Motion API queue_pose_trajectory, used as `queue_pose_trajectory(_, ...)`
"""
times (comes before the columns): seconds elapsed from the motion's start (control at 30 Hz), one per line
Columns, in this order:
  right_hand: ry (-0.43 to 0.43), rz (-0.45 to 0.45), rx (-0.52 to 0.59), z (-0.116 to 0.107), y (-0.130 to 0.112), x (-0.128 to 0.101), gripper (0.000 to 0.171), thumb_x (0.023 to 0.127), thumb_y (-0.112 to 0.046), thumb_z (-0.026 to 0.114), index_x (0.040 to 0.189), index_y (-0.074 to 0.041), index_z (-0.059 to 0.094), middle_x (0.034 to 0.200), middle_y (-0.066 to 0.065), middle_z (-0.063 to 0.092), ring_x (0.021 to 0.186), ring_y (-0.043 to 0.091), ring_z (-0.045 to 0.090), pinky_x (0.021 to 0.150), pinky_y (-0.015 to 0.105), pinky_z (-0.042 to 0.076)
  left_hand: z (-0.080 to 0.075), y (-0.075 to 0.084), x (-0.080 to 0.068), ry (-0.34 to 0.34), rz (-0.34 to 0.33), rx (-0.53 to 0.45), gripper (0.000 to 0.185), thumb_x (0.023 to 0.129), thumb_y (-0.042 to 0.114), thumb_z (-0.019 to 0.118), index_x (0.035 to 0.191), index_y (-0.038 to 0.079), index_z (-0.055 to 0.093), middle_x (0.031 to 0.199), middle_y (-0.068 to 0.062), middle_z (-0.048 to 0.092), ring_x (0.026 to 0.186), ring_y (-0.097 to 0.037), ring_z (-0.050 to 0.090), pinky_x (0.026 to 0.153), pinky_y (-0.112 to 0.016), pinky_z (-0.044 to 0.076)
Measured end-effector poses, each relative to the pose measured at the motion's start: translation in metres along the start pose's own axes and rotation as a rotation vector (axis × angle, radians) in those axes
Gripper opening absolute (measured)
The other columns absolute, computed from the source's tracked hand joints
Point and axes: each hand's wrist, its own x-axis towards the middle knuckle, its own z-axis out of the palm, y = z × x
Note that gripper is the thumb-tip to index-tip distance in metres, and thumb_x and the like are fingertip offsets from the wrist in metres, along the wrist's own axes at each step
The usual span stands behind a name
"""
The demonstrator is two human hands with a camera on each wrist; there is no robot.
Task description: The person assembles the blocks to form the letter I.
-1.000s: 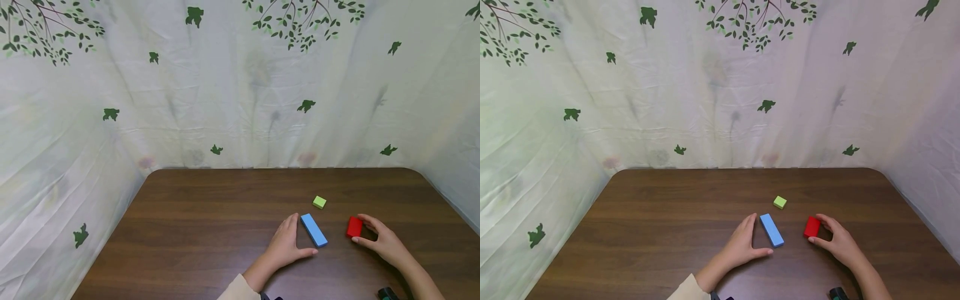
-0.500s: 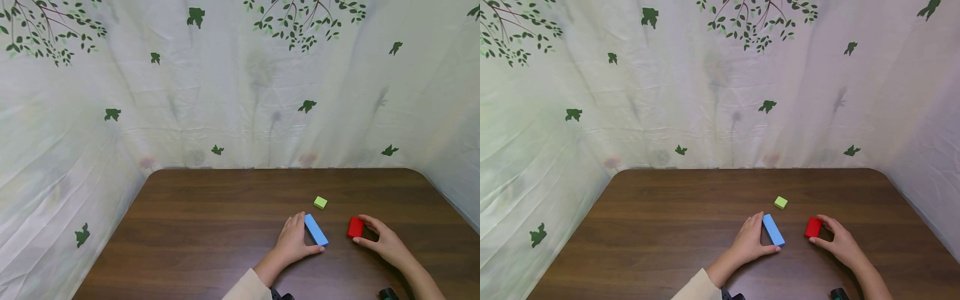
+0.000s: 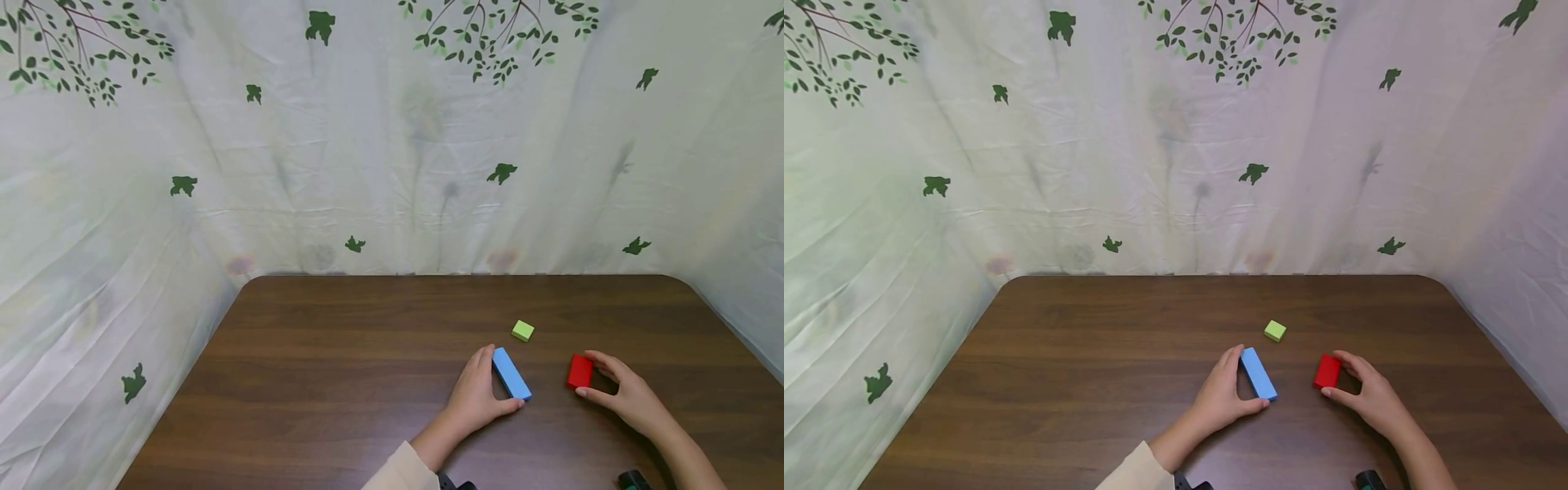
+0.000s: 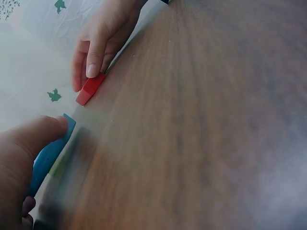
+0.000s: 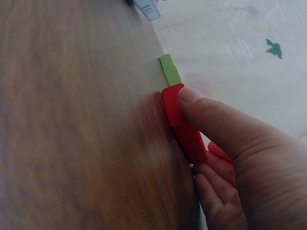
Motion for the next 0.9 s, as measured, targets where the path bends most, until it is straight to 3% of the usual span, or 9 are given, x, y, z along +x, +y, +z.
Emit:
queue_pose_trajectory(0.13, -0.008, 0.01, 0.002, 0.0, 0.0, 0.0, 0.07, 0.077, -0.033, 0.07, 0.13, 0.002, 0.039, 0.125, 0.024, 0.041, 0.11, 0.042, 0.043, 0.084, 0.04, 0.039, -0.002, -0.002, -0.003, 0.001, -0.022, -0.073, 0.094, 0.067, 0.045, 0.075, 0.139, 0.007, 0.027, 0.138, -0.004, 0.034, 0.123, -0.016, 0.034, 0.096, -0.032, 0.034)
queue_pose_trajectory(0.27, -0.016, 0.016, 0.011, 0.001, 0.0, 0.0, 0.07, 0.078, -0.033, 0.069, 0.13, 0.002, 0.039, 0.125, 0.024, 0.041, 0.111, 0.043, 0.043, 0.085, 0.05, 0.036, -0.005, -0.005, -0.006, 0.013, -0.009, -0.114, 0.094, 0.068, 0.043, 0.075, 0.14, 0.007, 0.026, 0.138, -0.003, 0.033, 0.123, -0.017, 0.034, 0.096, -0.033, 0.034)
queue_pose_trajectory(0.67, -0.022, 0.021, 0.012, 0.001, 0.0, 0.001, 0.071, 0.078, -0.034, 0.069, 0.13, 0.003, 0.038, 0.124, 0.026, 0.04, 0.11, 0.044, 0.042, 0.086, 0.051, 0.035, -0.02, -0.018, -0.014, 0.082, 0.102, -0.134, 0.09, 0.068, 0.037, 0.077, 0.138, 0.004, 0.029, 0.137, -0.006, 0.033, 0.121, -0.018, 0.036, 0.096, -0.034, 0.035)
queue_pose_trajectory(0.9, -0.013, 0.017, -0.002, 0.001, 0.001, 0.001, 0.07, 0.078, -0.034, 0.069, 0.13, 0.002, 0.039, 0.125, 0.025, 0.041, 0.11, 0.043, 0.043, 0.085, 0.05, 0.036, -0.025, -0.027, -0.017, 0.094, 0.126, -0.136, 0.09, 0.067, 0.035, 0.078, 0.138, 0.004, 0.03, 0.137, -0.006, 0.032, 0.121, -0.018, 0.036, 0.097, -0.034, 0.034)
